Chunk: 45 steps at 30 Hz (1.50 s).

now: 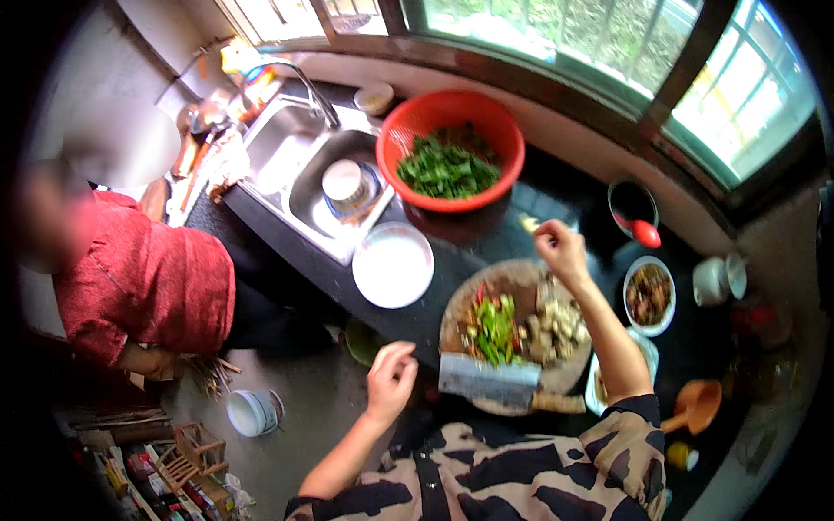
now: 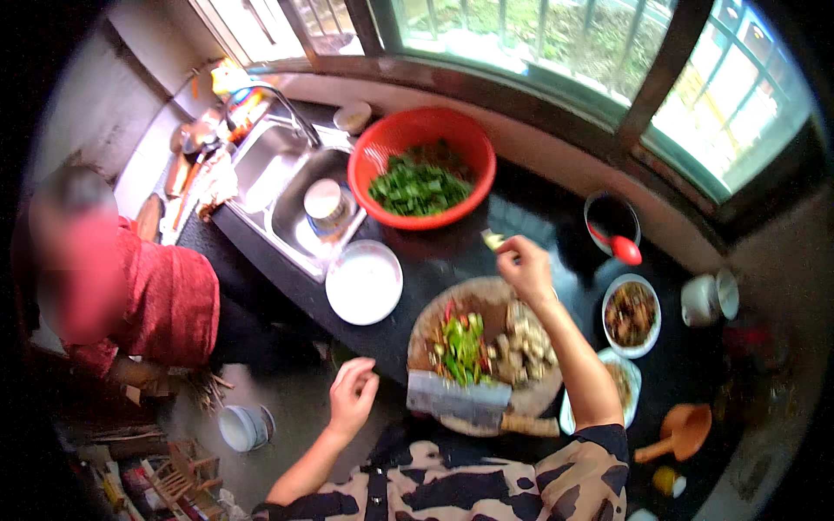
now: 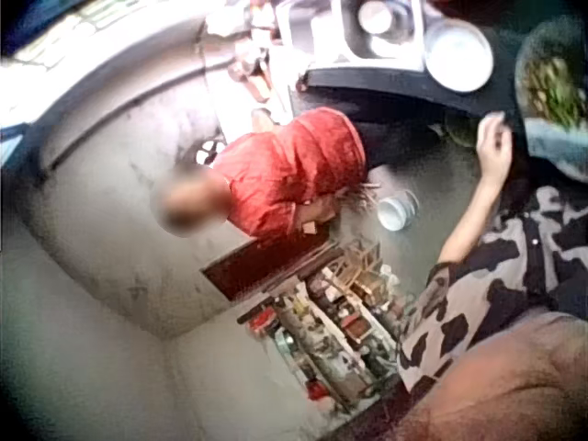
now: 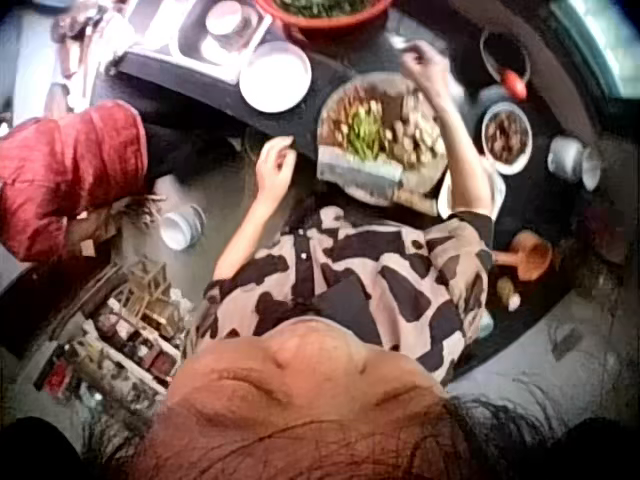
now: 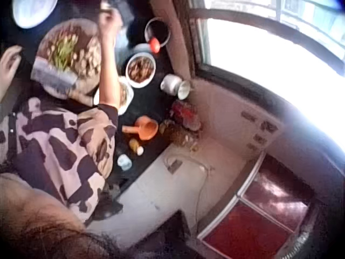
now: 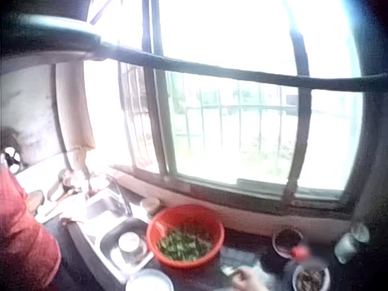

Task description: The person picks up green peppers from the floor, trims the stems by hand, washes them in a sink, and then chops them with a cleaver on a wooden cutting board along with pieces of ginger.

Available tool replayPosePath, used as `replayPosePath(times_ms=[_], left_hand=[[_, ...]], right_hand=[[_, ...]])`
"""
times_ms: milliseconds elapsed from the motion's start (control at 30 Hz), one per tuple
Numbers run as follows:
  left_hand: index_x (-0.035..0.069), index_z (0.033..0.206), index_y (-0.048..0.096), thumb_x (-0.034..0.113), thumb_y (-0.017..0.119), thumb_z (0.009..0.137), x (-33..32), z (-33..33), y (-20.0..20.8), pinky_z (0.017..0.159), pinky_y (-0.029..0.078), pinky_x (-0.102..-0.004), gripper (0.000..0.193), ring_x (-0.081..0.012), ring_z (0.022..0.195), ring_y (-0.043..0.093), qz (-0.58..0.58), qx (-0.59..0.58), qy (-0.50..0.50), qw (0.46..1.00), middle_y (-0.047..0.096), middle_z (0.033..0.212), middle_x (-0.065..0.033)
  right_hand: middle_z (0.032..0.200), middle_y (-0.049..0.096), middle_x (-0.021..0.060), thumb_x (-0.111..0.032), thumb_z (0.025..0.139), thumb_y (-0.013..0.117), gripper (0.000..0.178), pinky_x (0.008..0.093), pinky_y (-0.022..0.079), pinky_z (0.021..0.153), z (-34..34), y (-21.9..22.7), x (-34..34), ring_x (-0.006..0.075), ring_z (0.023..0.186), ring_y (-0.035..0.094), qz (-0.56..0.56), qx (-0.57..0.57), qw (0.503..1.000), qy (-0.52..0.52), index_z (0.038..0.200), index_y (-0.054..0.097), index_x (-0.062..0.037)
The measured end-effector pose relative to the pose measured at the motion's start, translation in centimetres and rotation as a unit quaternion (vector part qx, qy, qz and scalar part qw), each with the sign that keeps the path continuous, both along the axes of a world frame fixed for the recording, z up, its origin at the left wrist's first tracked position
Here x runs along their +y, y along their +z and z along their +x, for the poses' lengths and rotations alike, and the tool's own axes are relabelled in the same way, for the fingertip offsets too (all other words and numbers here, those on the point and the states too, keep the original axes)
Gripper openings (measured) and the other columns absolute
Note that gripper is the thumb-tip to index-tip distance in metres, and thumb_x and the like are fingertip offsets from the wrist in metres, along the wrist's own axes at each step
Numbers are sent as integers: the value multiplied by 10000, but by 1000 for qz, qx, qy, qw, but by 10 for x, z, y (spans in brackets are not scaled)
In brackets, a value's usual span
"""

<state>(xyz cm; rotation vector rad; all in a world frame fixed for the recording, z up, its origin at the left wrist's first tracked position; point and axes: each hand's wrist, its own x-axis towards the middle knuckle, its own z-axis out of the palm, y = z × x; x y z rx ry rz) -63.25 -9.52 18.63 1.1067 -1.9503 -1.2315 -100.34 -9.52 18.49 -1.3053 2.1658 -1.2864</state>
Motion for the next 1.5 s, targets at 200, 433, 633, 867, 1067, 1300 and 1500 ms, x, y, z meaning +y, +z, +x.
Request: replayPosePath(times_ms=[200, 433, 633, 867, 1067, 1300, 1500], left_hand=[[56, 1114, 570, 104, 666, 755, 38, -26, 36, 829, 467, -375, 375, -307, 965, 557, -212, -30, -290, 933, 539, 1130, -139], [3, 862, 637, 44, 620, 782, 78, 39, 1, 652, 484, -296, 91, -233, 722, 613, 3, -14, -242, 970, 610, 799, -108], [-5, 864, 630, 6, 628, 785, 80, 59, -8, 643, 499, -252, 80, -145, 765, 607, 7, 2, -99, 995, 600, 912, -75], [1, 885, 620, 1, 645, 766, 90, 61, -2, 726, 474, -229, 122, -93, 825, 585, 78, -3, 65, 995, 634, 890, -33], [20, 876, 629, 19, 653, 742, 123, 62, -13, 666, 476, -230, 136, -96, 761, 594, 35, -24, 158, 987, 642, 880, -40], [40, 880, 635, 39, 662, 736, 150, 57, -34, 624, 451, -206, 146, -69, 741, 567, 11, -86, 163, 983, 643, 918, -13], [37, 899, 624, -19, 630, 738, 148, 34, -35, 638, 461, -206, 170, -79, 783, 578, 45, -58, 152, 986, 620, 953, -20]], right_hand=[[701, 576, 35, -89, 788, 548, 90, 266, 474, 636, 192, 2, 160, 114, 668, 569, 102, -269, 937, 200, 863, 553, -39], [933, 591, 72, -149, 768, 665, 353, 333, 471, 764, 201, 18, 238, 234, 872, 583, 193, -68, 975, 89, 1087, 541, -63], [989, 535, 120, -106, 720, 633, 532, 402, 465, 775, 143, -15, 247, 315, 947, 515, 302, 273, 890, 206, 1223, 493, -207], [930, 548, 221, -77, 768, 496, 461, 446, 481, 707, 131, 2, 238, 393, 831, 572, 176, 100, 925, 322, 1226, 437, -93], [833, 599, 230, -156, 832, 509, 371, 429, 472, 700, 100, 1, 194, 389, 804, 597, 217, -40, 904, 366, 1171, 461, -13], [841, 602, 232, -174, 849, 517, 397, 422, 472, 699, 99, -30, 182, 387, 807, 599, 194, -102, 939, 265, 1202, 434, -12], [828, 600, 207, -143, 860, 500, 366, 406, 472, 695, 108, -23, 179, 350, 786, 606, 163, -140, 953, 216, 1200, 430, -28]])
